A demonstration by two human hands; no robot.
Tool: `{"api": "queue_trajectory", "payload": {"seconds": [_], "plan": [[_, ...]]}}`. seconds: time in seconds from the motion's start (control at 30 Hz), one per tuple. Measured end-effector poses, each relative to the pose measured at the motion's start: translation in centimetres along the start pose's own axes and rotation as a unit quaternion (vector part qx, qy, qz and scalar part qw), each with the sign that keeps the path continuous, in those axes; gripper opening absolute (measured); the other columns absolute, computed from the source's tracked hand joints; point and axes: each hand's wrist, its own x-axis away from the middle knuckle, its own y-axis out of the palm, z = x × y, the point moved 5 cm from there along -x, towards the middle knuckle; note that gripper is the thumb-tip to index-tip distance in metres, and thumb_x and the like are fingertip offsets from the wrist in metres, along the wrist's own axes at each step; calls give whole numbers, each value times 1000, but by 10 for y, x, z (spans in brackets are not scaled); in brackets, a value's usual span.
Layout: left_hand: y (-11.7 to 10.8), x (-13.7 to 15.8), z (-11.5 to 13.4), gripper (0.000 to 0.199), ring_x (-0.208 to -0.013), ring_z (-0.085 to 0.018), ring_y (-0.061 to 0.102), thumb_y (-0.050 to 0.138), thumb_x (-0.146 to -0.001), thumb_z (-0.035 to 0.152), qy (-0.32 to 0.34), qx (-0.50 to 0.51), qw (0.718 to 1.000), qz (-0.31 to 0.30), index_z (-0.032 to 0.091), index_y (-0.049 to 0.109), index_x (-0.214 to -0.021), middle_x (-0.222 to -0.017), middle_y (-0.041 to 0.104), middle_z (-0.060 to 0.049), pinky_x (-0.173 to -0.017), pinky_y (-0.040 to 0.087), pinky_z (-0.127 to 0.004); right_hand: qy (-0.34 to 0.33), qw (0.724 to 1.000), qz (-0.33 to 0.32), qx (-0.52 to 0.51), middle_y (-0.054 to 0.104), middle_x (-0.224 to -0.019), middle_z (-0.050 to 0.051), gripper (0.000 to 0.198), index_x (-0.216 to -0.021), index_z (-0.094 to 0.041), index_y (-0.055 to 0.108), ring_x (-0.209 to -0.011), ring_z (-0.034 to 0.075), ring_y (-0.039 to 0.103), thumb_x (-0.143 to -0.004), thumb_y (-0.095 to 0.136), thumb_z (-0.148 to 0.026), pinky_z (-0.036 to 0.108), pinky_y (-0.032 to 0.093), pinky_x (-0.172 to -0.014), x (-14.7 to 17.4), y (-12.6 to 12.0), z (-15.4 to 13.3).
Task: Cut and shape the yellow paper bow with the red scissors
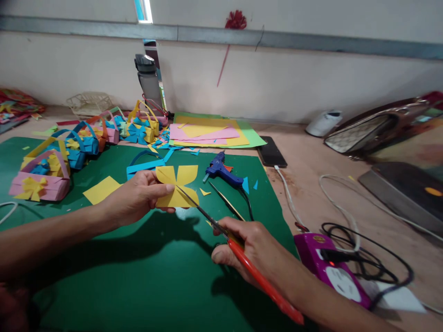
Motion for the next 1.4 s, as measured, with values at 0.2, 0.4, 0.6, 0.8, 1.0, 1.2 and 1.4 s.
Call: {"api": "queue_trajectory", "payload": {"seconds": [0.2,0.4,0.6,0.8,1.0,1.2,1.4], "plan": [[0,0,0,20,-69,-13,64,68,-72,24,2,10,1000,3,13,65,-88,-84,68,-6,-59,56,-23,-2,1000,1,6,29,-56,-7,8,-71,-21,49,-49,8,24,-76,51,-27,21,20,-41,-1,-1,-4],[1,-1,0,19,-68,-12,64,67,-71,23,-2,17,1000,3,12,65,-87,-82,68,-6,-58,56,-22,7,1000,2,23,32,-54,-8,10,-71,-21,52,-47,8,26,-75,54,-31,21,22,-41,-2,-4,-6],[2,-1,0,17,-68,-13,65,67,-69,22,-11,14,1000,10,13,65,-84,-80,68,-5,-58,55,-22,22,1000,2,22,38,-53,-7,8,-69,-20,56,-47,8,30,-72,57,-28,21,24,-42,-1,-6,-9],[0,-3,0,16,-65,-12,64,65,-70,23,-9,-16,1000,-16,14,63,-83,-78,66,-3,-58,54,-23,23,999,3,42,43,-52,-7,11,-71,-21,59,-46,8,34,-72,60,-32,21,27,-42,-1,-7,-7],[-17,-12,16,26,-58,-8,55,74,-60,26,-8,-96,995,13,15,60,-79,-69,62,1,-53,44,-18,11,996,32,81,52,-50,-6,12,-73,-22,62,-45,10,39,-73,63,-34,24,31,-45,0,-9,-6],[-17,-10,26,18,-48,-5,39,68,-63,27,7,-282,958,-48,14,66,-76,-57,52,5,-45,25,-19,-11,990,59,131,66,-58,-2,15,-72,-24,64,-52,17,57,-70,70,-37,28,39,-51,-2,-10,-7],[-16,-10,24,13,-44,-5,33,60,-65,26,3,-339,938,-64,14,64,-65,-52,50,5,-43,21,-20,-38,980,74,179,69,-63,2,22,-75,-26,66,-58,21,62,-68,74,-46,30,43,-55,-3,-9,-7]]}}
